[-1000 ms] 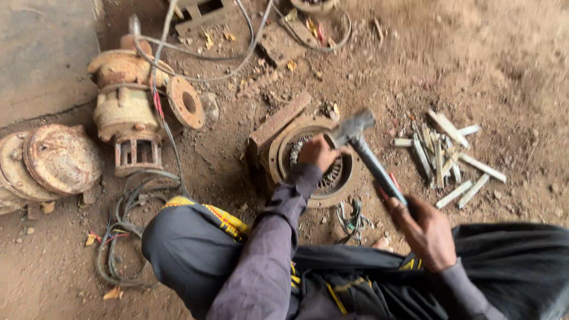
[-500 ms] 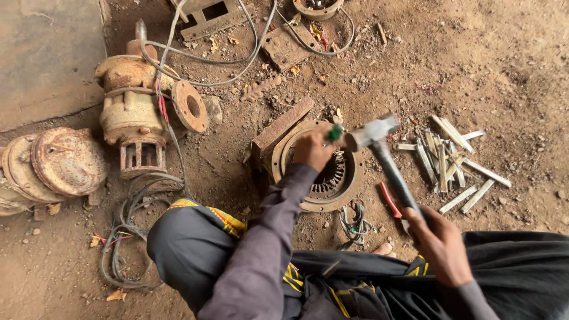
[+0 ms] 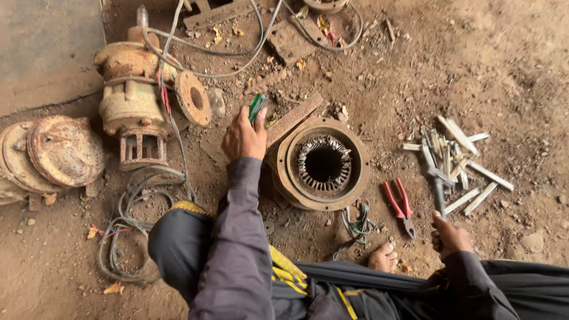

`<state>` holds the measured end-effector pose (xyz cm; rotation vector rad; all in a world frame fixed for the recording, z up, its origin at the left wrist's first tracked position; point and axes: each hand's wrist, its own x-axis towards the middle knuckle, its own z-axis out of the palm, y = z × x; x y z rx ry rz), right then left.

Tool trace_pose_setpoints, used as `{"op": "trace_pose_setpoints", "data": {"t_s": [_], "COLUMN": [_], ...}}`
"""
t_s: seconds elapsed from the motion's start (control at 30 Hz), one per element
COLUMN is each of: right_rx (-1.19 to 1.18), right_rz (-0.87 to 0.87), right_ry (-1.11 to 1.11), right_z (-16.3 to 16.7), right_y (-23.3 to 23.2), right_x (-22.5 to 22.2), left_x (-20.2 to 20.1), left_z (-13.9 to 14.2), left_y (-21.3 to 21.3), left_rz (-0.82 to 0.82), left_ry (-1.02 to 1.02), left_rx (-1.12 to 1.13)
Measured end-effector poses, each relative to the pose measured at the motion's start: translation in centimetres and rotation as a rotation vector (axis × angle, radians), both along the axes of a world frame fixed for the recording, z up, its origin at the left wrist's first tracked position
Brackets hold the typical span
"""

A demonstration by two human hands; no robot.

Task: The person sits on the ground and works on a disassembled motor stator. They use a hammer and a green-handled tool to tap components inside the stator, then switch to pliers to pull and adjust wires.

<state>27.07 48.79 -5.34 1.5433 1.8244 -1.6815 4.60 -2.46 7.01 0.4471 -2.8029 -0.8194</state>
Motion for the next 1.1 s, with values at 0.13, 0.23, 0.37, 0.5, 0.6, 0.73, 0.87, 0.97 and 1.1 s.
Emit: {"op": "trace_pose_setpoints", "data": {"t_s": [0.13, 0.23, 0.37, 0.5, 0.6, 0.73, 0.87, 0.97, 1.1], "right_rx": [-0.004, 0.123, 0.271, 0.905, 1.085, 0.869, 0.847, 0.896, 1.081], "right_rz": [-0.249, -0.417, -0.335, -0.233, 0.103, 0.705, 1.010, 1.052, 1.053], "right_ry": [0.025, -0.005, -0.193, -0.611, -0.584, -0.404, -0.170, -0.246, -0.258], "right_z": [-1.5, -1.5, -1.3, -2.1, -2.5, -2.8, -4.0, -5.0, -5.1], "right_y": [1.1, 1.6, 1.8, 1.1, -0.1, -3.7, -8.4, -10.8, -12.0], "right_x": [0.9, 0.9, 1.1, 0.8, -0.9, -4.7, -7.5, -8.8, -10.3], "left_x": [-2.1, -3.4, -3.9, -4.1, -4.2, -4.2, -4.5, -4.9, -5.6], "left_z": [-2.2, -3.4, -4.9, -5.4, -5.0, -4.5, -5.0, -5.5, -6.0], "left_y": [-0.6, 0.2, 1.6, 2.7, 3.0, 3.0, 2.9, 2.8, 2.6], "left_rz": [0.023, -0.006, -0.076, -0.078, -0.083, -0.074, -0.076, -0.088, -0.072], "left_ry": [-0.098, -0.098, 0.077, -0.112, -0.090, -0.171, -0.175, -0.091, -0.244], "left_rx": [0.007, 0.001, -0.070, -0.021, -0.017, -0.020, -0.029, -0.057, 0.024]}}
